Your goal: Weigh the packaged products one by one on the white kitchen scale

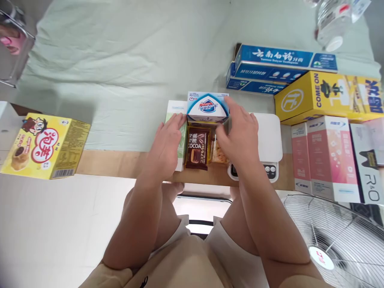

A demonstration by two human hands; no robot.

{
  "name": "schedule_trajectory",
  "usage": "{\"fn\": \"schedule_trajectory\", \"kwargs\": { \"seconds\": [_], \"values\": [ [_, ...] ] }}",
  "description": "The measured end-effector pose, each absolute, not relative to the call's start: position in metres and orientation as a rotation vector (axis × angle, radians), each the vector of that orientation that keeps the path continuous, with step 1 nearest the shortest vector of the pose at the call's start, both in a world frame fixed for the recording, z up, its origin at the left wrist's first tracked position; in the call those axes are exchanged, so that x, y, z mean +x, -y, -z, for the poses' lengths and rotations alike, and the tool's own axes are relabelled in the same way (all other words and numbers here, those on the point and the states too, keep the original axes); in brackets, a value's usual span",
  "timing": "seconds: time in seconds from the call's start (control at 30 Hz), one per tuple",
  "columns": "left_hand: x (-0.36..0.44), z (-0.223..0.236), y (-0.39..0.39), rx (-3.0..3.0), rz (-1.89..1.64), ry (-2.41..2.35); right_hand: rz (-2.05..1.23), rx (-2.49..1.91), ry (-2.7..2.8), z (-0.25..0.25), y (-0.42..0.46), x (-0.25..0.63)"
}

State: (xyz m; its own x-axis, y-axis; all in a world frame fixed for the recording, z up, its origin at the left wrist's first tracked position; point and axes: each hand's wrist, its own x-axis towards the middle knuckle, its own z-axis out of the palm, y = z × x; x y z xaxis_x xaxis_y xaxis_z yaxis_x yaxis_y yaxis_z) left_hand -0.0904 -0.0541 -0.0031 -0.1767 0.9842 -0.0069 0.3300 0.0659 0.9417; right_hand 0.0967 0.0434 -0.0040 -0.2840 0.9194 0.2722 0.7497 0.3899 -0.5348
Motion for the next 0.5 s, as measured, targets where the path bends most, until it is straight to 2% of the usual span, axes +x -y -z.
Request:
{"fn": "schedule_trajectory", "kwargs": {
  "seconds": [0.1, 0.3, 0.5],
  "values": [
    [-0.091, 0.003, 0.053, 1.373, -1.201, -1.633, -0.299, -1.369, 2.019, 0.001, -0.033, 0.103],
    [-0.069, -0.009, 0.058, 1.545, -1.708, -1.256, -0.112, -1.161, 1.898, -0.013, -0.001, 0.143],
    [0.017, -0.007, 0.073, 1.827, -1.575, -0.936, -0.014, -1.122, 1.807, -0.029, 0.023, 0.204]
  ]
}}
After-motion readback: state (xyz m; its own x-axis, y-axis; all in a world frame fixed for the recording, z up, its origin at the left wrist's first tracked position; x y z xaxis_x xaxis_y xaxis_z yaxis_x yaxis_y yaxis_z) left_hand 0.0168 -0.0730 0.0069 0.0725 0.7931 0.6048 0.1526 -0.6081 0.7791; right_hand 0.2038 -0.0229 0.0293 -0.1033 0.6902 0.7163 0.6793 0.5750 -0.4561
